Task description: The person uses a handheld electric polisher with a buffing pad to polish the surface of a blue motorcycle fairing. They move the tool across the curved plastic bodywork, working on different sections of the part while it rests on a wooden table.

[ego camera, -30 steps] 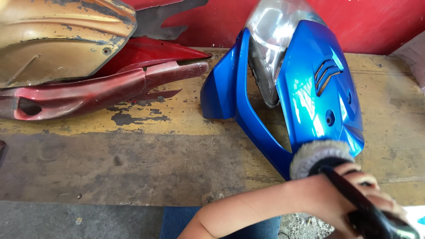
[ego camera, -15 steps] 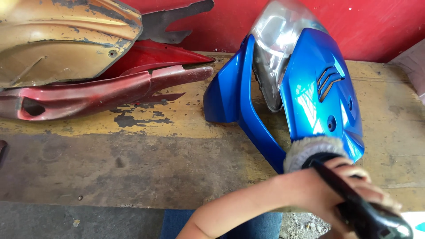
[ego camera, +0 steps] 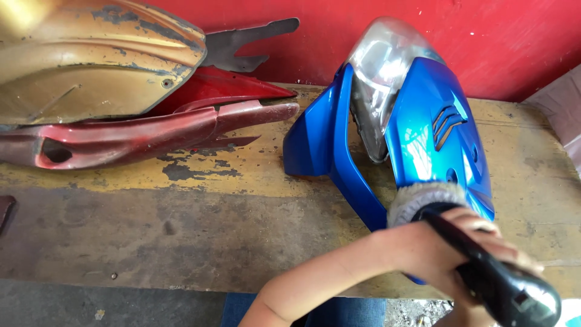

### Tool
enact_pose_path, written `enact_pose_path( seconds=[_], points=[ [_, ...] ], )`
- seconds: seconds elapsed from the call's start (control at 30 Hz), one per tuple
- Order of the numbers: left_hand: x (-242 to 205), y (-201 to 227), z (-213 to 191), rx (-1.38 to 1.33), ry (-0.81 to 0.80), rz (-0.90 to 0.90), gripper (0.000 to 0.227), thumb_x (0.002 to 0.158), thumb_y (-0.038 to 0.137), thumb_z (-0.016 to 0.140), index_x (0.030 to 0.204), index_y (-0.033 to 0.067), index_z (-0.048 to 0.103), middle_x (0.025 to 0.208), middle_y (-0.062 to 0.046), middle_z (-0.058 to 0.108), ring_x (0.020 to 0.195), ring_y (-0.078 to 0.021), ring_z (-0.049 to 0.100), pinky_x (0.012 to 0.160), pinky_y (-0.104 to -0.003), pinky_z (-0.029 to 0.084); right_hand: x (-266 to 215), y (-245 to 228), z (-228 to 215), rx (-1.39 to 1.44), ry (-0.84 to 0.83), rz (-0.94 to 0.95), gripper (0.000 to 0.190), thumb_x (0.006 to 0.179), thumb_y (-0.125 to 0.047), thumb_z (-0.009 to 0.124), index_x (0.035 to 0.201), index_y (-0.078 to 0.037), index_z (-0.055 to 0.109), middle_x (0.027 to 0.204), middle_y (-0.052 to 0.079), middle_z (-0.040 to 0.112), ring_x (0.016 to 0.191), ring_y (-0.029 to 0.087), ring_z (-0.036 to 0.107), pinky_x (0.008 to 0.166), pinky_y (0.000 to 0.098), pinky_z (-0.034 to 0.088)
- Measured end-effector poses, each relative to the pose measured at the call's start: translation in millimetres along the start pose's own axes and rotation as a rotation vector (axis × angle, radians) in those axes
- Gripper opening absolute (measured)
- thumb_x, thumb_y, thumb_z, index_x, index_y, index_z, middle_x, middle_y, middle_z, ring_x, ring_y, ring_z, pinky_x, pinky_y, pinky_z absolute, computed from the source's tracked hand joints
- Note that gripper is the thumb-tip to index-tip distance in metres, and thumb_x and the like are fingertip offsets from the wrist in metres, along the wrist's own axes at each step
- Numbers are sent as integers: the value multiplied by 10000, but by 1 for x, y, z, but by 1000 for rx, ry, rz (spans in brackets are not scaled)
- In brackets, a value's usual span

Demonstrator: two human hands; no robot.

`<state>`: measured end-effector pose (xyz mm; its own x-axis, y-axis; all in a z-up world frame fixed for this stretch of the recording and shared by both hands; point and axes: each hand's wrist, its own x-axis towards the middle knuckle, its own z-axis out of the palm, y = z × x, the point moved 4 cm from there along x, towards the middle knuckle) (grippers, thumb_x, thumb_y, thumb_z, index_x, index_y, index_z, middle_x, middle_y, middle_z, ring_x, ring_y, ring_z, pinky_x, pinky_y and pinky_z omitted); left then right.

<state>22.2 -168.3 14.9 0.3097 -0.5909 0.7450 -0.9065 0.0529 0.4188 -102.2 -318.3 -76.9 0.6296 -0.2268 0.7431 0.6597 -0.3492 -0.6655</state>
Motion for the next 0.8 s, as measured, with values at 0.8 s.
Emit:
enact_pose_path(
  seconds=[0.8],
  points=[
    [41,-22,-73,-108,-35,6,867,730,532,805,1469,240,457,1292,-40,649,1270,-223,589,1103,-342,423,128,16,78,252,-85,-25,495,914,-97,802,1351,-45,575,1252,16,621,1145,144,570,1086,288,441]
  ],
)
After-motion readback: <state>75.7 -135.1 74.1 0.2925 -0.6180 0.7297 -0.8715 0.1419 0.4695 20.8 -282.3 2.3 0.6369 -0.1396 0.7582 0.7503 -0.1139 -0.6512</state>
